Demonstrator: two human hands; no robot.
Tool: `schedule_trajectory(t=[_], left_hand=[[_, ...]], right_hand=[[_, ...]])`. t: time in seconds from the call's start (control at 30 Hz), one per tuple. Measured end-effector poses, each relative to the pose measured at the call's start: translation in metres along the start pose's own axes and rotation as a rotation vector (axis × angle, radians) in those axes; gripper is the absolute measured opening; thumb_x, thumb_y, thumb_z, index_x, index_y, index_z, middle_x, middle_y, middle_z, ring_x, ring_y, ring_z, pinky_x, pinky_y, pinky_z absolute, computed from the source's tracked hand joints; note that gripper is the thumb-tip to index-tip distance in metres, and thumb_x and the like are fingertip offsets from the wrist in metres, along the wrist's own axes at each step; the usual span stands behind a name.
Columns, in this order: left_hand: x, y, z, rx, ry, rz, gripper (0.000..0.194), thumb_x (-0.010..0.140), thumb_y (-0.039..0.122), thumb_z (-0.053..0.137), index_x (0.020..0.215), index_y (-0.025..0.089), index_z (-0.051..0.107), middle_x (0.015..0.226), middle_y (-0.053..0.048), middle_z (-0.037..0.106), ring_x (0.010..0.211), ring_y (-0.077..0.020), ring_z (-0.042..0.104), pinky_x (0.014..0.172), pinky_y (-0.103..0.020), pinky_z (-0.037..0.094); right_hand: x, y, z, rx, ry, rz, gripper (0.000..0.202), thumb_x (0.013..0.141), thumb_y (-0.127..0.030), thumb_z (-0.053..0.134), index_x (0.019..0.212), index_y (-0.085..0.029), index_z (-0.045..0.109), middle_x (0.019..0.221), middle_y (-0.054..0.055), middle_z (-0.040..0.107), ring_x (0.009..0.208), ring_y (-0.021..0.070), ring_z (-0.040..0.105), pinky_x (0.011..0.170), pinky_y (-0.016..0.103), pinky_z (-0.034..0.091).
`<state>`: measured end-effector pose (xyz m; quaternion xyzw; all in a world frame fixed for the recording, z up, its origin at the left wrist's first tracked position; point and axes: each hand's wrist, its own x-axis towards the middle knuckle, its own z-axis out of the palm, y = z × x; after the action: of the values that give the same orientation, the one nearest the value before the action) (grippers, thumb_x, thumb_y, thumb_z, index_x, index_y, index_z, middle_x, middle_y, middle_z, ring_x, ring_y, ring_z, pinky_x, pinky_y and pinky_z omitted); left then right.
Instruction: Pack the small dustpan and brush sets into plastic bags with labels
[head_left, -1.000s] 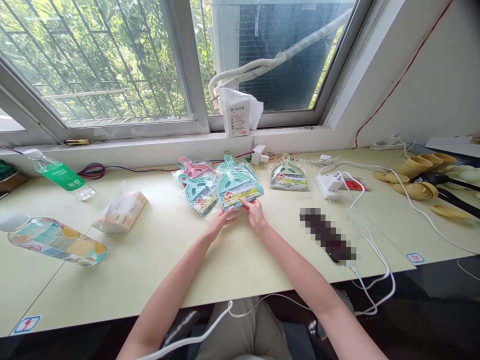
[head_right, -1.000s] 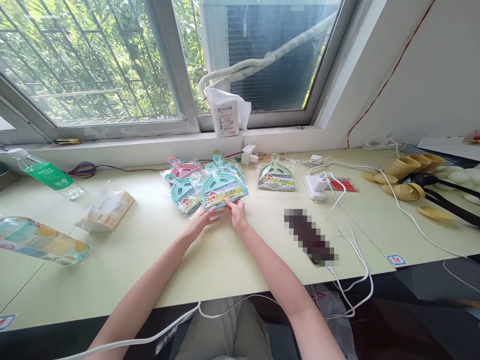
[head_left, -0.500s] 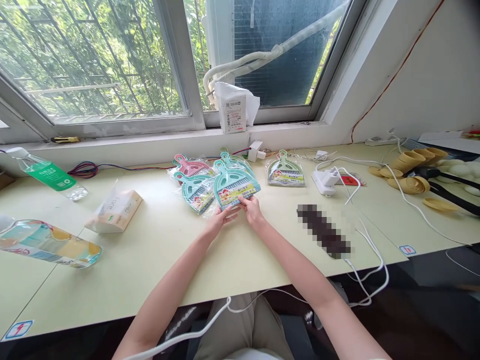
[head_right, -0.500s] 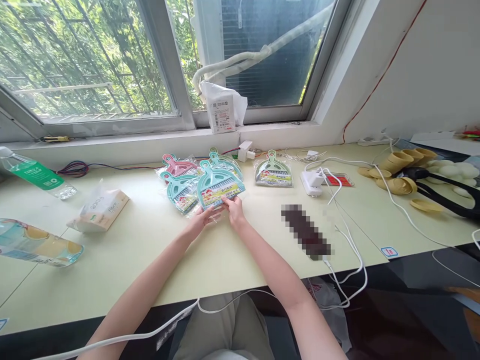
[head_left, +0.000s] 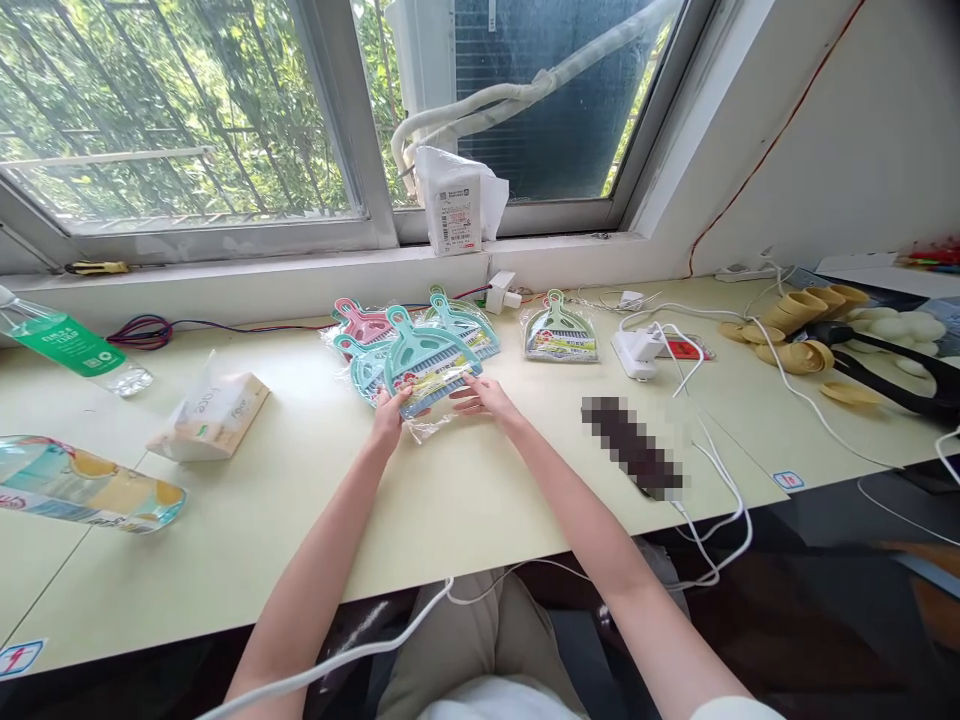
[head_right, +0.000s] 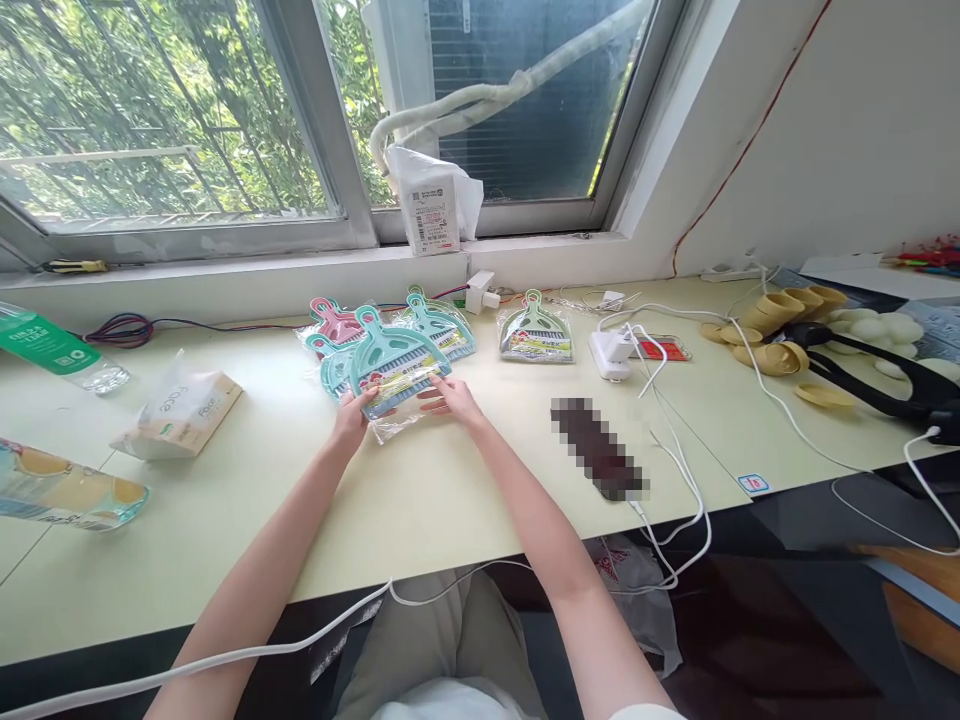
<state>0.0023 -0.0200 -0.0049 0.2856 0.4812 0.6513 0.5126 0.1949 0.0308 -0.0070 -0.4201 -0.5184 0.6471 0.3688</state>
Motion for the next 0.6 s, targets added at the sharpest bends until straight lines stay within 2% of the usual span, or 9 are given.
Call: schedule_trajectory(t=[0.07, 0.1, 0.13, 0.2, 0.27, 0.33, 0.43, 0.5, 0.6], left_hand=[[0.004, 0.006, -0.007, -0.067, 0.075, 0.02, 0.041, 0.067, 0.016, 0.067, 0.106, 0.016, 0.055, 0.102, -0.006, 0.069, 0.092, -0.0239, 0.068, 0.076, -0.041, 0.06], [0.006, 0.009, -0.011, -0.094, 0.099, 0.023, 0.04, 0.068, 0.015, 0.066, 0.107, 0.016, 0.055, 0.102, -0.006, 0.069, 0.09, -0.0224, 0.068, 0.074, -0.036, 0.061], [0.006, 0.013, -0.014, -0.113, 0.111, 0.015, 0.039, 0.068, 0.015, 0.065, 0.107, 0.015, 0.056, 0.101, -0.007, 0.069, 0.089, -0.0213, 0.068, 0.07, -0.032, 0.061], [0.006, 0.017, -0.019, -0.123, 0.098, -0.027, 0.037, 0.069, 0.015, 0.063, 0.106, 0.012, 0.057, 0.099, -0.009, 0.069, 0.084, -0.0205, 0.069, 0.059, -0.025, 0.059], [0.005, 0.02, -0.021, -0.112, 0.057, -0.084, 0.036, 0.069, 0.014, 0.063, 0.105, 0.01, 0.058, 0.099, -0.01, 0.069, 0.08, -0.0206, 0.069, 0.05, -0.022, 0.057], [0.003, 0.02, -0.02, -0.098, 0.023, -0.117, 0.036, 0.069, 0.012, 0.063, 0.104, 0.009, 0.058, 0.098, -0.011, 0.069, 0.077, -0.0201, 0.07, 0.048, -0.022, 0.057], [0.0, 0.016, -0.016, -0.077, -0.046, -0.126, 0.037, 0.07, 0.013, 0.065, 0.106, 0.009, 0.058, 0.097, -0.011, 0.07, 0.072, -0.0193, 0.07, 0.048, -0.023, 0.057], [0.0, 0.013, -0.014, -0.048, -0.112, -0.116, 0.038, 0.07, 0.015, 0.066, 0.107, 0.01, 0.057, 0.097, -0.011, 0.07, 0.068, -0.019, 0.07, 0.047, -0.024, 0.057], [0.001, 0.007, -0.013, 0.027, -0.176, -0.115, 0.038, 0.07, 0.018, 0.069, 0.105, 0.012, 0.055, 0.094, -0.009, 0.069, 0.06, -0.0179, 0.069, 0.04, -0.021, 0.053]], right_hand=[[-0.001, -0.004, -0.009, -0.271, 0.172, -0.175, 0.026, 0.089, -0.041, 0.055, 0.099, -0.02, 0.066, 0.096, 0.01, 0.072, 0.083, 0.0225, 0.07, 0.082, 0.041, 0.055], [-0.002, -0.005, -0.011, -0.415, 0.243, -0.307, 0.022, 0.089, -0.032, 0.055, 0.105, -0.022, 0.066, 0.106, 0.009, 0.07, 0.095, 0.0236, 0.068, 0.09, 0.042, 0.052], [-0.004, -0.006, -0.013, -0.553, 0.282, -0.448, 0.026, 0.087, -0.023, 0.055, 0.112, -0.025, 0.064, 0.118, 0.007, 0.066, 0.11, 0.0242, 0.061, 0.098, 0.043, 0.047], [-0.006, -0.007, -0.013, -0.789, 0.274, -0.678, 0.045, 0.083, -0.009, 0.057, 0.122, -0.03, 0.059, 0.139, 0.003, 0.052, 0.132, 0.0239, 0.042, 0.108, 0.044, 0.037], [-0.008, -0.006, -0.012, -0.928, 0.255, -0.796, 0.048, 0.081, -0.006, 0.059, 0.122, -0.03, 0.059, 0.144, 0.001, 0.045, 0.139, 0.0238, 0.033, 0.11, 0.045, 0.034], [-0.007, -0.004, -0.011, -0.948, 0.287, -0.851, 0.033, 0.083, -0.012, 0.06, 0.111, -0.03, 0.066, 0.138, 0.001, 0.052, 0.135, 0.0243, 0.037, 0.107, 0.045, 0.037], [-0.004, -0.003, -0.011, -0.803, 0.34, -0.872, 0.01, 0.086, -0.025, 0.062, 0.086, -0.028, 0.072, 0.115, 0.002, 0.066, 0.118, 0.0237, 0.052, 0.099, 0.042, 0.044], [-0.004, -0.005, -0.012, -0.67, 0.365, -0.857, 0.01, 0.085, -0.031, 0.064, 0.079, -0.027, 0.072, 0.106, 0.002, 0.068, 0.109, 0.0231, 0.056, 0.093, 0.04, 0.047], [-0.004, -0.009, -0.013, -0.523, 0.371, -0.828, 0.01, 0.082, -0.033, 0.067, 0.077, -0.027, 0.072, 0.106, 0.003, 0.068, 0.107, 0.0231, 0.056, 0.092, 0.04, 0.047]])
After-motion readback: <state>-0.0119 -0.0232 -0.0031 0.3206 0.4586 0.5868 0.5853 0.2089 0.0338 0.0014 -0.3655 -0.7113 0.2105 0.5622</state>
